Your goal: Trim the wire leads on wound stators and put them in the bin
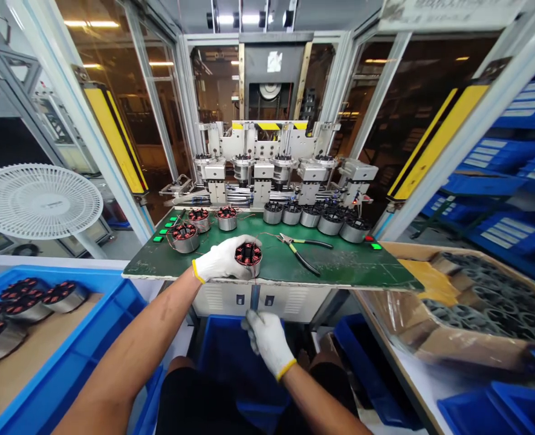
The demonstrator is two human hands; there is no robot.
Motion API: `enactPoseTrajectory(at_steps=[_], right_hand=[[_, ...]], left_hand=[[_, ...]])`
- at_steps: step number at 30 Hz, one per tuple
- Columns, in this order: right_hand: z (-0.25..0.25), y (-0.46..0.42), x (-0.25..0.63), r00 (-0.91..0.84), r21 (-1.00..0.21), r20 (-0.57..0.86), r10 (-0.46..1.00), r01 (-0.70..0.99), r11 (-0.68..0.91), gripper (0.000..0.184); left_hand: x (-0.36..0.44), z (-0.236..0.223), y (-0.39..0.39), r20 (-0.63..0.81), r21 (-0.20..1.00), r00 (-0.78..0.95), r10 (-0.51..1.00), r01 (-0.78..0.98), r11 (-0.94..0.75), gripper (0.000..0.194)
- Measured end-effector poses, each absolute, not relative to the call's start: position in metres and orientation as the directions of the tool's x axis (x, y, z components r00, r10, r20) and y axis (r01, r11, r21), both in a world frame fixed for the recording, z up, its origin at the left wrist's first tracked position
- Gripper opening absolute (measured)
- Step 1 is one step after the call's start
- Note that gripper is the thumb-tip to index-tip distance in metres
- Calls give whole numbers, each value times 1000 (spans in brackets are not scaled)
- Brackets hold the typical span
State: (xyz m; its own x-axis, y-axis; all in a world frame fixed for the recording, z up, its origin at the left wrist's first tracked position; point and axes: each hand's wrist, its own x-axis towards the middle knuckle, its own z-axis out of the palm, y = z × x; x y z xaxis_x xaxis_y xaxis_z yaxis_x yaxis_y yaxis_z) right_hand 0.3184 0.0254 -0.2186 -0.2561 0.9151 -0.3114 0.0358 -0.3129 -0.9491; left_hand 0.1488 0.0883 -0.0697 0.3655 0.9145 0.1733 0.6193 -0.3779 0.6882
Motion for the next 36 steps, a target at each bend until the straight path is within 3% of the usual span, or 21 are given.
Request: enactPoseTrajectory(at_steps=[2, 3, 6, 8, 9, 12, 15, 19, 23, 30, 33, 36], right_hand=[[-222, 17, 345, -215, -946, -311, 926, 161, -280, 47], [-214, 14, 361, -154, -953, -235, 960, 232, -196, 46], [-158, 21, 401, 40, -826, 240, 970, 533, 182, 41], [-115, 38, 408, -62, -686, 440, 896, 620, 380, 36], [-99, 49, 404, -204, -598, 488, 848, 630, 496, 34], [-73, 87, 376, -527, -259, 478, 703, 680, 686, 40], [-67, 110, 351, -633, 98, 333, 699, 760, 642, 36], [-56, 103, 348, -713, 352, 343, 611, 701, 620, 37], [-59, 88, 361, -745, 396, 308, 591, 665, 633, 34], [-93, 71, 360, -602, 263, 229, 765, 795, 547, 27], [-73, 46, 355, -537, 238, 279, 796, 842, 484, 32], [-41, 35, 346, -629, 181, 372, 682, 770, 611, 43]], left_hand=[[144, -65, 78, 139, 638, 292, 946, 704, -311, 85], [144, -62, 71, 145, 605, 232, 962, 748, -272, 87], [152, -59, 54, 259, 520, 20, 966, 840, -157, 80], [165, -60, 50, 294, 479, -67, 954, 873, -86, 79], [173, -62, 51, 278, 465, -90, 956, 884, -52, 81], [188, -68, 59, 213, 464, -76, 974, 885, -32, 79], [190, -71, 66, 214, 482, -50, 976, 874, -61, 69], [184, -71, 67, 205, 482, -22, 979, 872, -81, 64], [179, -70, 66, 192, 492, 19, 981, 863, -113, 62], [175, -68, 69, 208, 503, 109, 972, 840, -202, 61], [175, -68, 69, 208, 511, 116, 971, 833, -209, 58], [175, -69, 70, 189, 506, 105, 976, 842, -188, 54]])
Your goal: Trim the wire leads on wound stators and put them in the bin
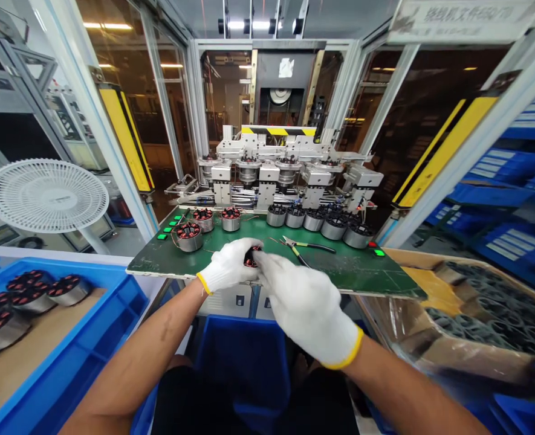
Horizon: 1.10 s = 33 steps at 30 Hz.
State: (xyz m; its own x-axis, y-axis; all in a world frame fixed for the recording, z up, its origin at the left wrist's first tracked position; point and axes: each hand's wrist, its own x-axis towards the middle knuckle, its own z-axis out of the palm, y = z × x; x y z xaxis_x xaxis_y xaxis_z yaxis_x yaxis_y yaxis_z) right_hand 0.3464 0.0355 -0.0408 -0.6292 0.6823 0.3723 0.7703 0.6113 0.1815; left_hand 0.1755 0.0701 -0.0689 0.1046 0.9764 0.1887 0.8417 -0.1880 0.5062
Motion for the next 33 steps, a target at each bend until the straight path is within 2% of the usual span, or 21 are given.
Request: enactPoseTrajectory(at_steps=[2, 4, 6, 8, 12, 20, 26, 30, 33], right_hand=[[-25, 46, 339, -701, 189, 368, 611, 700, 689, 45], [-16, 62, 334, -727, 255, 286, 625, 686, 681, 40], [-12, 73, 334, -712, 330, 216, 668, 697, 636, 32], [-10, 74, 339, -730, 351, 197, 655, 676, 648, 29], [-10, 62, 356, -786, 245, 152, 599, 617, 748, 35], [-41, 101, 373, -668, -30, 213, 713, 725, 688, 30], [-47, 125, 366, -708, -6, 248, 661, 681, 732, 28], [-46, 125, 366, -732, -29, 215, 647, 657, 753, 29], [-45, 127, 368, -747, -57, 180, 640, 641, 765, 28]], left_hand=[[177, -69, 70, 158, 481, 56, 986, 868, -126, 53], [178, -68, 70, 150, 465, 33, 988, 879, -100, 52], [177, -67, 70, 173, 477, 79, 982, 865, -154, 52], [175, -68, 71, 203, 493, 129, 971, 843, -215, 53], [168, -72, 75, 228, 524, 212, 950, 796, -304, 56], [167, -68, 76, 219, 559, 250, 943, 760, -331, 52], [164, -70, 79, 227, 592, 276, 934, 723, -357, 50], [157, -73, 85, 233, 678, 356, 905, 607, -414, 42], [156, -74, 87, 226, 697, 375, 899, 582, -418, 44]])
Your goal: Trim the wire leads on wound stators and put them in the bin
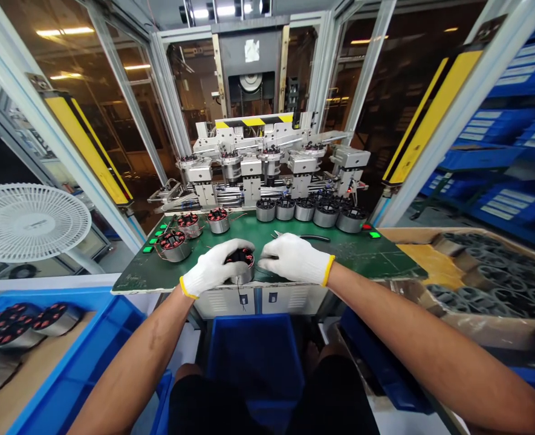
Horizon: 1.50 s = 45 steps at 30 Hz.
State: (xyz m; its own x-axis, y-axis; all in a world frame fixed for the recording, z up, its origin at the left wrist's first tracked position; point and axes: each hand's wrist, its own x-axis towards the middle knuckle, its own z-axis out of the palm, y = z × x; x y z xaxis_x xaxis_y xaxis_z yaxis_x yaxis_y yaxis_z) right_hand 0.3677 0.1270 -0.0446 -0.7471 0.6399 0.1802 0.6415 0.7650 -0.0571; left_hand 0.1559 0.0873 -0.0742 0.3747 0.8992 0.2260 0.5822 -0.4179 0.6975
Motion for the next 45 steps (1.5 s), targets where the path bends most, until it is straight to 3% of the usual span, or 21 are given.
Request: enactPoseTrajectory(at_steps=[7, 12, 15, 18, 20, 22, 25, 28, 34, 37, 39, 41, 45], right_hand=[[-33, 132, 363, -732, -6, 153, 664, 671, 741, 31], [-45, 77, 367, -505, -4, 438, 744, 827, 563, 40], [-67, 53, 367, -454, -38, 337, 825, 869, 494, 34], [-83, 53, 365, -535, -101, 215, 817, 820, 563, 27], [-85, 59, 365, -597, -189, 239, 766, 745, 640, 30], [-82, 63, 367, -606, -265, 274, 747, 699, 664, 32], [-79, 62, 366, -597, -326, 300, 744, 668, 668, 30], [-83, 55, 358, -578, -300, 335, 745, 684, 665, 28], [-62, 52, 357, -609, -145, 367, 703, 709, 690, 28], [-49, 73, 365, -615, -220, 532, 583, 564, 796, 32], [-52, 89, 369, -626, -243, 566, 536, 494, 835, 36], [-63, 100, 371, -634, -195, 494, 595, 586, 787, 36], [-86, 102, 369, -575, 52, 317, 754, 805, 591, 32]], left_hand=[[165, -70, 86, 224, 716, 377, 899, 563, -414, 47], [166, -75, 85, 225, 745, 327, 918, 550, -378, 45], [165, -76, 86, 219, 731, 307, 926, 576, -364, 43], [167, -73, 83, 281, 689, 298, 912, 599, -408, 41], [168, -69, 76, 390, 584, 331, 859, 632, -509, 32], [169, -65, 67, 465, 361, 416, 781, 717, -597, 22], [173, -60, 55, 380, -57, 557, 739, 811, -582, 28], [177, -58, 49, 264, -294, 593, 761, 801, -522, 33], [177, -66, 60, 275, -364, 585, 763, 798, -481, 34], [177, -71, 66, 316, -375, 542, 779, 826, -422, 29], [178, -72, 67, 343, -378, 534, 773, 832, -407, 30], [178, -72, 68, 362, -368, 541, 759, 831, -417, 31], [179, -70, 65, 385, -329, 543, 746, 836, -439, 31]])
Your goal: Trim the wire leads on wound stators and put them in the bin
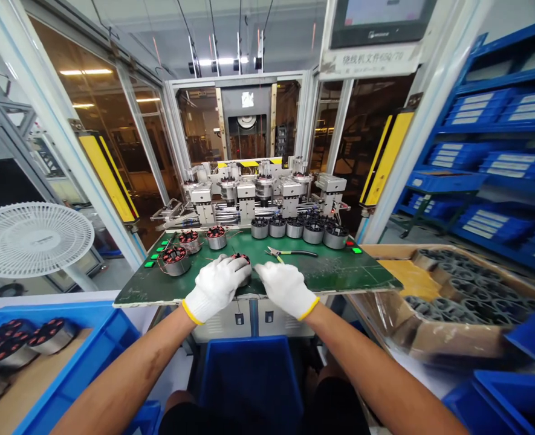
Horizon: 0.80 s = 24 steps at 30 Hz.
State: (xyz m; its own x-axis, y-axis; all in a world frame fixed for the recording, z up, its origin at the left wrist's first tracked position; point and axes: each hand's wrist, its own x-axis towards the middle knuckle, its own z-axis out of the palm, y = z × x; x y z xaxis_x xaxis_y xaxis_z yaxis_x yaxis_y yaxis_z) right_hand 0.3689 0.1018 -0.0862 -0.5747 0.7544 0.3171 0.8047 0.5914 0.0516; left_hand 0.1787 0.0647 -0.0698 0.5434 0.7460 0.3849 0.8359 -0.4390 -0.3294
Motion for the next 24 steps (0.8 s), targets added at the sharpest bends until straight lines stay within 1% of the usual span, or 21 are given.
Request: enactPoseTrajectory(at_steps=[2, 4, 6, 8, 9, 11, 14, 16, 17, 19, 20, 22, 24], right_hand=[[-89, 99, 367, -570, 111, 283, 771, 818, 564, 32], [-87, 99, 365, -573, 113, 268, 775, 817, 565, 33], [-86, 102, 364, -580, 97, 268, 770, 811, 577, 34], [-87, 105, 363, -580, 84, 283, 764, 809, 582, 36], [-88, 106, 362, -576, 83, 293, 763, 810, 580, 38], [-91, 108, 360, -563, 84, 314, 765, 819, 568, 41], [-91, 107, 356, -531, 72, 326, 782, 839, 540, 37], [-90, 106, 353, -509, 57, 327, 796, 852, 521, 35], [-90, 106, 352, -502, 51, 328, 800, 855, 515, 35], [-89, 106, 351, -499, 45, 321, 805, 857, 514, 33], [-89, 106, 352, -505, 44, 316, 803, 853, 519, 32], [-89, 105, 354, -529, 50, 302, 793, 840, 541, 29], [-89, 102, 357, -555, 65, 276, 785, 825, 561, 27]], left_hand=[[180, -67, 60, 397, -317, 538, 744, 841, -439, 30], [183, -65, 52, 377, -345, 556, 741, 827, -444, 29], [188, -63, 43, 309, -397, 595, 742, 790, -467, 29], [191, -63, 35, 220, -418, 641, 735, 743, -523, 30], [191, -65, 33, 188, -410, 662, 725, 724, -555, 30], [189, -69, 31, 174, -380, 692, 700, 704, -601, 31], [180, -78, 32, 253, -302, 667, 701, 742, -598, 30], [176, -82, 32, 341, -197, 625, 702, 778, -597, 28], [176, -82, 31, 389, -123, 592, 706, 793, -597, 27], [177, -80, 30, 468, 71, 475, 745, 820, -568, 26], [178, -77, 29, 482, 186, 398, 780, 824, -536, 26], [181, -69, 30, 462, 406, 250, 851, 793, -453, 26], [183, -59, 37, 412, 564, 157, 898, 730, -386, 25]])
